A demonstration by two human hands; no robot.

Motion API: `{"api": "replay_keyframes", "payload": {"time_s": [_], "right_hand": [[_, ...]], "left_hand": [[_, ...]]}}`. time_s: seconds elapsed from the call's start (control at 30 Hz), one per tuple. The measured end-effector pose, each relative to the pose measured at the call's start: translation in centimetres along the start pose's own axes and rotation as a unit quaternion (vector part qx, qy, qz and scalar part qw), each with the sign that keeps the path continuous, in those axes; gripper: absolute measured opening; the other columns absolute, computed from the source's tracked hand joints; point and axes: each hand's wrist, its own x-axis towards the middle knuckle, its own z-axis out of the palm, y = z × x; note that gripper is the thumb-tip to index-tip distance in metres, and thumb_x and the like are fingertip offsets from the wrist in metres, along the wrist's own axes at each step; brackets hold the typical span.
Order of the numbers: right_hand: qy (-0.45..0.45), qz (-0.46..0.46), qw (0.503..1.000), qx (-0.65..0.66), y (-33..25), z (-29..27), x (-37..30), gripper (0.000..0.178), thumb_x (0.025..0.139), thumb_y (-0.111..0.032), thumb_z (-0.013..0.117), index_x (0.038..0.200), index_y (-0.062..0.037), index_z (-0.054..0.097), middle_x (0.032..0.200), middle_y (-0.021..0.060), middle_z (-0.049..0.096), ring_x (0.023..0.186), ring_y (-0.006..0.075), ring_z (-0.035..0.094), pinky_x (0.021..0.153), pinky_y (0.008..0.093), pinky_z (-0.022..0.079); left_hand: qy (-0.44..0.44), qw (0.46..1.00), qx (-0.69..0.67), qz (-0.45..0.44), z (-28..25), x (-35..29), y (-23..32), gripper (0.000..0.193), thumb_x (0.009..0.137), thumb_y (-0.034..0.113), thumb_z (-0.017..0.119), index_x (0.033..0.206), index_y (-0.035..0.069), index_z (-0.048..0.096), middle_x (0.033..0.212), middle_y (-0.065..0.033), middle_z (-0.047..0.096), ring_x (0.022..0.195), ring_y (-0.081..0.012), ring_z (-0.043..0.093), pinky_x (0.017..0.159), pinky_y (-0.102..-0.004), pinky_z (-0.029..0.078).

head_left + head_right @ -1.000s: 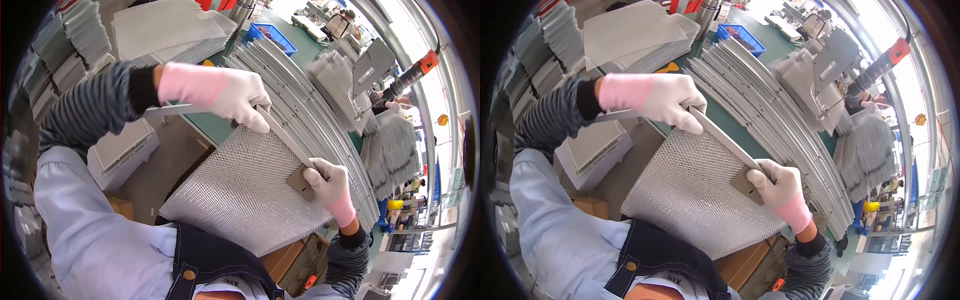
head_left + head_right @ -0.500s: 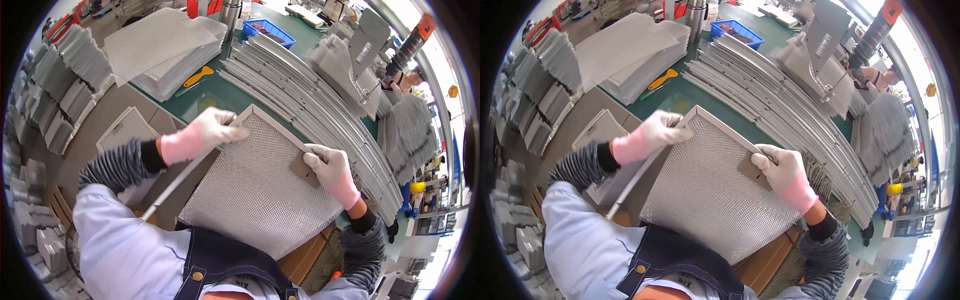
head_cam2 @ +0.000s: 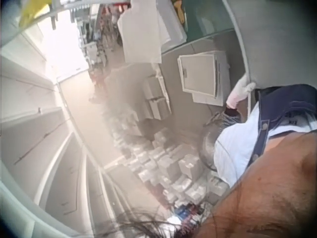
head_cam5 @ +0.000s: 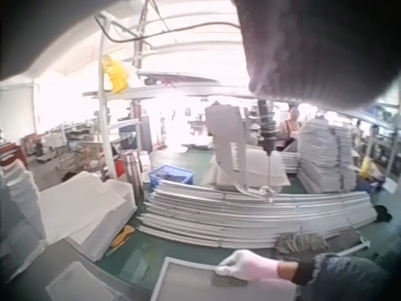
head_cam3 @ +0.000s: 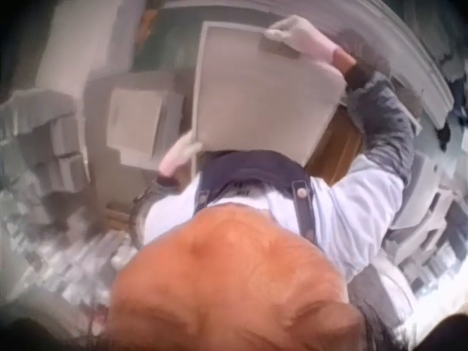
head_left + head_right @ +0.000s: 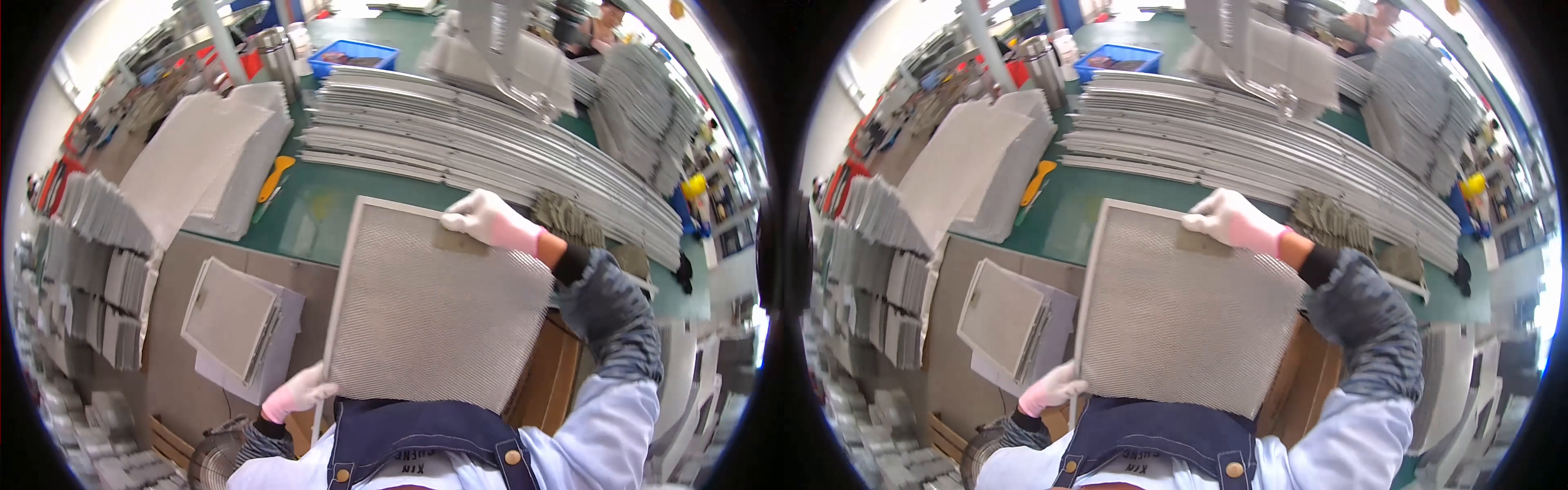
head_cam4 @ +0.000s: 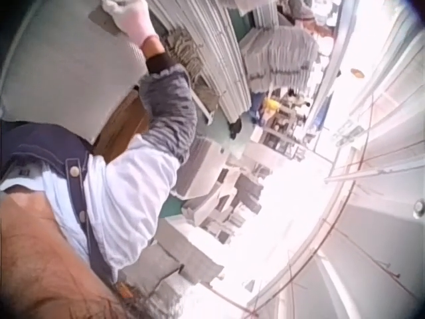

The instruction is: The person is seen assembling metal frames onto mesh filter pads using a mallet and a jig on a factory workbench.

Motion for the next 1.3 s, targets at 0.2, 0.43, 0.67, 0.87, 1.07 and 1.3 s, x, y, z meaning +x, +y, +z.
{"api": "replay_keyframes", "payload": {"time_s": [0.2,0.43,0.67,0.87,1.07,1.3], "right_hand": [[-0.127,0.011,0.991,0.034,-0.9,-2.3,-1.0,0.045,0.083,-0.033,0.069,0.108,0.0050,0.066,0.087,0.0078,0.070,0.079,0.0155,0.061,0.075,0.0315,0.050],[0.115,0.206,0.936,0.260,3.8,-4.5,-13.9,0.043,0.082,-0.025,0.074,0.107,0.0076,0.063,0.090,0.0119,0.066,0.070,0.0189,0.065,0.060,0.0317,0.058],[0.195,0.142,0.866,0.438,9.3,7.1,-18.1,0.055,0.092,-0.035,0.064,0.125,0.0072,0.051,0.108,0.0078,0.063,0.097,0.0135,0.058,0.088,0.0302,0.049],[0.083,0.165,0.803,0.567,8.3,17.3,-24.3,0.059,0.091,-0.040,0.063,0.129,0.0038,0.051,0.118,0.0077,0.061,0.107,0.0173,0.057,0.096,0.0340,0.046],[0.212,0.252,0.795,0.509,9.8,23.2,-27.4,0.027,0.093,-0.020,0.062,0.112,-0.0008,0.060,0.091,-0.0028,0.058,0.076,0.0058,0.051,0.070,0.0223,0.044],[0.181,-0.108,0.876,0.434,3.5,13.0,-16.4,0.026,0.088,-0.024,0.063,0.097,0.0007,0.062,0.083,0.0080,0.067,0.079,0.0164,0.062,0.075,0.0314,0.049]], "left_hand": [[0.173,0.976,-0.098,0.093,-1.3,8.4,3.4,0.023,0.100,0.019,0.048,0.105,-0.001,0.059,0.086,-0.0011,0.062,0.076,-0.0089,0.056,0.070,-0.0241,0.046],[0.121,0.968,-0.208,0.065,-0.4,9.9,2.6,0.035,0.099,0.024,0.052,0.116,-0.006,0.057,0.106,-0.0090,0.065,0.089,-0.0144,0.061,0.080,-0.0270,0.048],[0.085,0.969,-0.223,0.065,0.1,12.2,1.5,0.041,0.099,0.027,0.051,0.121,-0.008,0.053,0.110,-0.0119,0.065,0.094,-0.0172,0.063,0.084,-0.0292,0.049],[0.154,0.959,-0.235,0.042,-1.3,11.0,0.9,0.043,0.097,0.028,0.054,0.119,-0.008,0.053,0.110,-0.0116,0.064,0.093,-0.0170,0.063,0.084,-0.0285,0.049],[0.111,0.993,-0.036,-0.030,-0.5,6.1,1.8,0.040,0.094,0.024,0.058,0.123,-0.003,0.054,0.110,-0.0032,0.062,0.095,-0.0100,0.056,0.087,-0.0268,0.046],[0.353,0.913,0.035,0.201,-4.2,1.7,9.3,0.008,0.088,0.010,0.056,0.093,0.004,0.056,0.073,-0.0015,0.053,0.063,-0.0085,0.051,0.060,-0.0263,0.044]]}}
